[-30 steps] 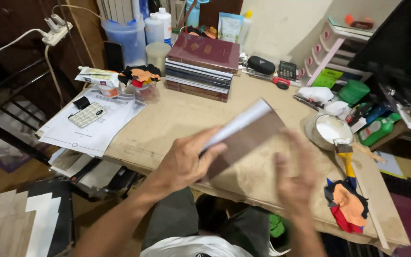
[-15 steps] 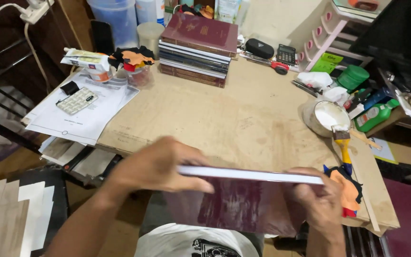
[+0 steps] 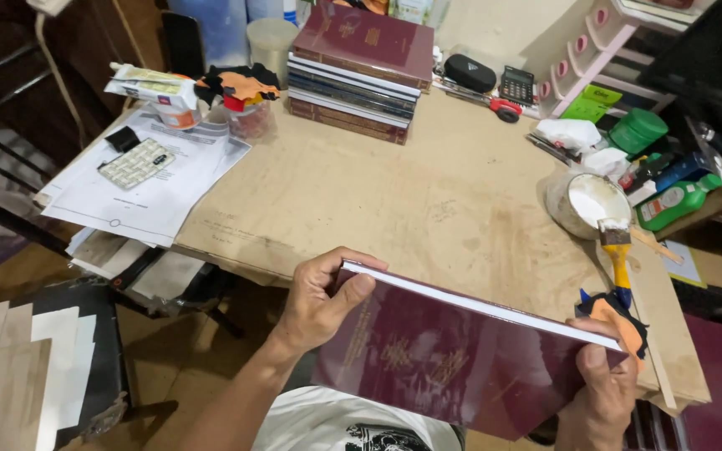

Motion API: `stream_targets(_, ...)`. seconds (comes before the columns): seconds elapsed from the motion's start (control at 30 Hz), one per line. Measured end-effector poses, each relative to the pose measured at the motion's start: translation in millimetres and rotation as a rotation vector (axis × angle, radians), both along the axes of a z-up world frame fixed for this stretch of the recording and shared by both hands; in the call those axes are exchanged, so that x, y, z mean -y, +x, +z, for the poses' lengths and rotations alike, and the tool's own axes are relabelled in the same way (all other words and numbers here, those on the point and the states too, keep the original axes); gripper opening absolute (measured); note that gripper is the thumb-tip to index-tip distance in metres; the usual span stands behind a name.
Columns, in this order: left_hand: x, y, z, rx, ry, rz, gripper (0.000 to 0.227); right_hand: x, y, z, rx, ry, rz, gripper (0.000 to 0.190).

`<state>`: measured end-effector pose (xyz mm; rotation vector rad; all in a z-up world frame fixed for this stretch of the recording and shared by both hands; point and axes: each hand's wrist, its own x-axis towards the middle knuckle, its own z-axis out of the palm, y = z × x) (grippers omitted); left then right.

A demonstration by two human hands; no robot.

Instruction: The person applies glue to the inside cover of a book using a brush, then closes and presses the book to secure the pages. They repeat this process on another book, wiping the cover with a cloth afterward.

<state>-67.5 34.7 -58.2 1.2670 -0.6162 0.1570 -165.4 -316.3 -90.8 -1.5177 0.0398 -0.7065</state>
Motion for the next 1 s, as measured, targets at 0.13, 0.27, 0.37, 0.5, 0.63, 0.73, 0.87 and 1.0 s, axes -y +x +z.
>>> stream_targets(0.13, -2.8, 32.4, -3.0, 0.095, 0.138, 0.04, 0.028, -15.7, -1.3, 6.8, 0.025, -0.06, -0.125, 0.041)
stream_targets(0.27, 24.3, 84.8, 23.4, -0.085, 0.174, 0.294, 0.033, -36.5, 17.5, -0.2, 0.164, -0.365, -0.351, 0.029)
stream_targets(0.37, 43.0, 93.8, 40.1, -0.094, -0.025, 0.294, 0.068, -91.2, 39.6, -15.3, 0.091, -0.41, -0.444, 0.031)
stream_targets(0.5, 68.4, 64.6, 54.6, -0.317, 0.186, 0.176, 0.095, -149.3, 70.0, 8.2, 0.387, -0.363, -0.331, 0.023)
stream_targets(0.63, 71.1, 67.6, 44.4, -0.462, 0.002, 0.007, 0.097, -156.6, 68.6, 8.0, 0.386, -0.548, -0.3, 0.024)
stream_targets(0.73, 70.3, 63.6, 51.9, -0.545, -0.002, 0.057, 0.103, -159.9, 60.2, 16.3, 0.456, -0.741, -0.203, 0.035)
stream_targets(0.87, 61.9, 64.2, 57.3, -0.644, 0.019, 0.258, 0.107, -154.2, 56.0, 24.5, 0.515, -0.754, -0.086, 0.071)
stream_targets(1.0, 47.6, 82.1, 24.8, -0.628, -0.051, 0.29, 0.11, -150.1, 58.8, 30.2, 0.479, -0.744, -0.095, 0.075)
